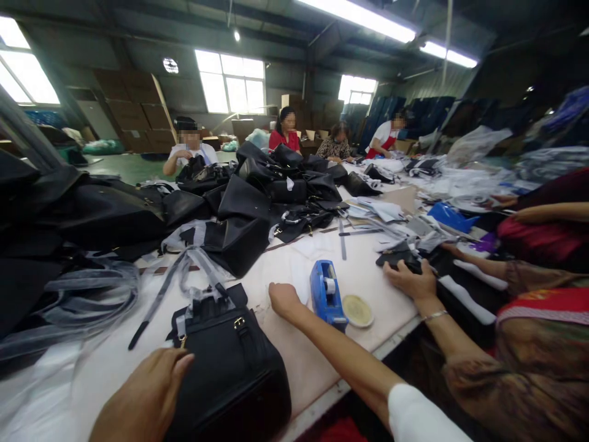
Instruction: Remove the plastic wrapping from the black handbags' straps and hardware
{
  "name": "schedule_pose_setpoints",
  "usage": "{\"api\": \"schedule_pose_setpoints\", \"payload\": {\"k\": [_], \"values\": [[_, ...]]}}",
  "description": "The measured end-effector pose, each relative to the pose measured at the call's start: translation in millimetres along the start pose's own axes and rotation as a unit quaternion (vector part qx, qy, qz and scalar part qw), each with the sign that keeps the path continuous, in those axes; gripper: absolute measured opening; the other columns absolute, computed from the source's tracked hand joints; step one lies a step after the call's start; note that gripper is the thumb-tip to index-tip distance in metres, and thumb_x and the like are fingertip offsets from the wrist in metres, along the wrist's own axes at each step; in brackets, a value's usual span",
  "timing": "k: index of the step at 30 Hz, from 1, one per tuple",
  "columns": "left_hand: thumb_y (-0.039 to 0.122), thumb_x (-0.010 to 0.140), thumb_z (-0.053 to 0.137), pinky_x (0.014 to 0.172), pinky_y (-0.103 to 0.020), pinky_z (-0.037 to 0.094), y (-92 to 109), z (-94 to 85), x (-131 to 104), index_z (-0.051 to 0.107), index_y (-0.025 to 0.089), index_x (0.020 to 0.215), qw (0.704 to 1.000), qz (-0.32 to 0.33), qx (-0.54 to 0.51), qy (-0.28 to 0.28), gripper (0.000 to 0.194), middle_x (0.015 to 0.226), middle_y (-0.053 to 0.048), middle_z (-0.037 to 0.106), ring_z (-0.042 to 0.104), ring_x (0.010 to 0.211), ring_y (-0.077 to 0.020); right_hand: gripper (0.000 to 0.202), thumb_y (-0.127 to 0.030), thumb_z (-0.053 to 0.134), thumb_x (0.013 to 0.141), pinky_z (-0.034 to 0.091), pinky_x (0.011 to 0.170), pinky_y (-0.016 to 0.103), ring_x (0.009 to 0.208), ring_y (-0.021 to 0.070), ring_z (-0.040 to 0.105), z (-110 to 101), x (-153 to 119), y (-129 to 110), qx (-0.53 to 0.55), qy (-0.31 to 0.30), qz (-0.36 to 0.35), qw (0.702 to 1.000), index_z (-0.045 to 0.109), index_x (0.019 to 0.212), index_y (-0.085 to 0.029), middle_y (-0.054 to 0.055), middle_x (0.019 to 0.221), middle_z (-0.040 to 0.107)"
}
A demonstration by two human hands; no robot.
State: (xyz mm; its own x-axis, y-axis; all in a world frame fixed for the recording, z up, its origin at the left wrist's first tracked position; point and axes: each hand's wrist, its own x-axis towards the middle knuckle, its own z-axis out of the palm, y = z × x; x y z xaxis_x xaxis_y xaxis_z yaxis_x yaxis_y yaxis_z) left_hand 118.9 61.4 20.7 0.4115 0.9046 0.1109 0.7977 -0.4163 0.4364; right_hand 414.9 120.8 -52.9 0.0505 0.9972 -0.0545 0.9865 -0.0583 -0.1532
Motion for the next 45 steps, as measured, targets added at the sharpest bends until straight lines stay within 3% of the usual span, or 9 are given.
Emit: {"api": "schedule_pose_setpoints", "payload": {"k": [4, 9, 14, 18, 24, 29, 31, 36, 45], "values": [[0.055, 0.093, 0.024, 0.071, -0.033, 0.040, 49, 31.2, 23, 0.058, 0.022, 0.070, 0.985, -0.030, -0.006, -0.171, 0.052, 0.079, -0.008, 0.067, 0.062, 0.078, -0.0252, 0.023, -0.017, 0.042, 0.091, 0.044, 0.085, 0.036, 0.101, 0.0248, 0.055, -17, -30, -2, -0.002, 0.054, -0.055, 0.997, 0.058, 0.107, -0.016, 0.012, 0.104, 0.062], [0.064, 0.080, 0.046, 0.058, -0.032, 0.031, 58, 79.6, 50, 0.056, 0.021, 0.071, 0.979, -0.095, -0.032, -0.180, 0.045, 0.071, -0.008, 0.066, 0.060, 0.068, -0.0284, 0.024, -0.016, 0.040, 0.092, 0.043, 0.075, 0.030, 0.091, 0.0207, 0.055, -4, -80, 7, -0.013, 0.101, -0.090, 0.991, 0.061, 0.102, -0.022, 0.009, 0.100, 0.058], [0.033, 0.063, 0.065, 0.056, -0.030, 0.032, 41, 111.8, 61, 0.052, 0.020, 0.063, 0.965, -0.115, -0.170, -0.163, 0.019, 0.061, -0.002, 0.059, 0.056, 0.061, -0.0229, 0.028, -0.015, 0.040, 0.092, 0.042, 0.069, 0.026, 0.079, 0.0175, 0.061, 15, -101, 23, 0.076, 0.093, -0.019, 0.993, 0.060, 0.109, -0.023, 0.006, 0.090, 0.063], [0.039, 0.069, 0.062, 0.057, -0.028, 0.042, 51, 105.1, 60, 0.049, 0.020, 0.067, 0.928, -0.124, -0.298, -0.185, 0.023, 0.061, 0.000, 0.059, 0.059, 0.061, -0.0198, 0.024, -0.022, 0.043, 0.092, 0.044, 0.079, 0.026, 0.090, 0.0177, 0.063, 16, -105, 25, 0.239, 0.138, -0.028, 0.961, 0.060, 0.110, -0.020, 0.006, 0.094, 0.068], [0.038, 0.065, 0.080, 0.081, -0.030, 0.052, 67, 69.2, 46, 0.062, 0.019, 0.102, 0.762, -0.247, -0.565, -0.197, 0.046, 0.095, -0.004, 0.070, 0.065, 0.093, -0.0234, 0.012, -0.030, 0.059, 0.085, 0.044, 0.069, 0.023, 0.075, 0.0138, 0.062, 18, -93, 23, 0.431, 0.210, 0.070, 0.875, 0.065, 0.091, -0.021, 0.000, 0.078, 0.066], [0.049, 0.067, 0.075, 0.082, -0.030, 0.052, 82, 56.6, 40, 0.068, 0.019, 0.100, 0.834, -0.201, -0.507, -0.085, 0.046, 0.092, -0.004, 0.071, 0.065, 0.088, -0.0248, 0.062, -0.015, 0.065, 0.070, 0.045, 0.066, 0.023, 0.067, 0.0113, 0.057, 16, -81, 9, 0.639, 0.201, 0.100, 0.735, 0.047, 0.129, -0.021, -0.003, 0.078, 0.058], [0.047, 0.074, 0.068, 0.090, -0.034, 0.047, 88, 56.5, 38, 0.070, 0.020, 0.099, 0.885, -0.114, -0.448, -0.048, 0.037, 0.094, -0.004, 0.070, 0.062, 0.094, -0.0256, 0.051, -0.019, 0.065, 0.069, 0.045, 0.066, 0.024, 0.068, 0.0116, 0.056, 13, -79, -3, 0.699, 0.165, 0.107, 0.687, 0.053, 0.118, -0.017, -0.001, 0.080, 0.058], [0.034, 0.087, 0.053, 0.107, -0.042, 0.030, 85, 64.6, 39, 0.070, 0.027, 0.098, 0.964, 0.022, -0.247, 0.099, 0.021, 0.133, -0.005, 0.048, 0.044, 0.124, -0.0250, 0.021, -0.020, 0.058, 0.070, 0.042, 0.060, 0.023, 0.062, 0.0123, 0.053, -1, -79, -28, 0.758, -0.010, 0.028, 0.652, 0.056, 0.091, -0.017, -0.001, 0.073, 0.060], [0.030, 0.081, 0.061, 0.109, -0.046, 0.027, 79, 69.1, 43, 0.065, 0.021, 0.090, 0.958, -0.038, -0.261, 0.114, 0.014, 0.142, -0.008, 0.034, 0.038, 0.129, -0.0289, 0.041, -0.012, 0.052, 0.071, 0.046, 0.075, 0.025, 0.084, 0.0161, 0.061, -19, -92, -32, 0.781, -0.076, -0.081, 0.615, 0.055, 0.110, -0.020, 0.001, 0.089, 0.065]]}}
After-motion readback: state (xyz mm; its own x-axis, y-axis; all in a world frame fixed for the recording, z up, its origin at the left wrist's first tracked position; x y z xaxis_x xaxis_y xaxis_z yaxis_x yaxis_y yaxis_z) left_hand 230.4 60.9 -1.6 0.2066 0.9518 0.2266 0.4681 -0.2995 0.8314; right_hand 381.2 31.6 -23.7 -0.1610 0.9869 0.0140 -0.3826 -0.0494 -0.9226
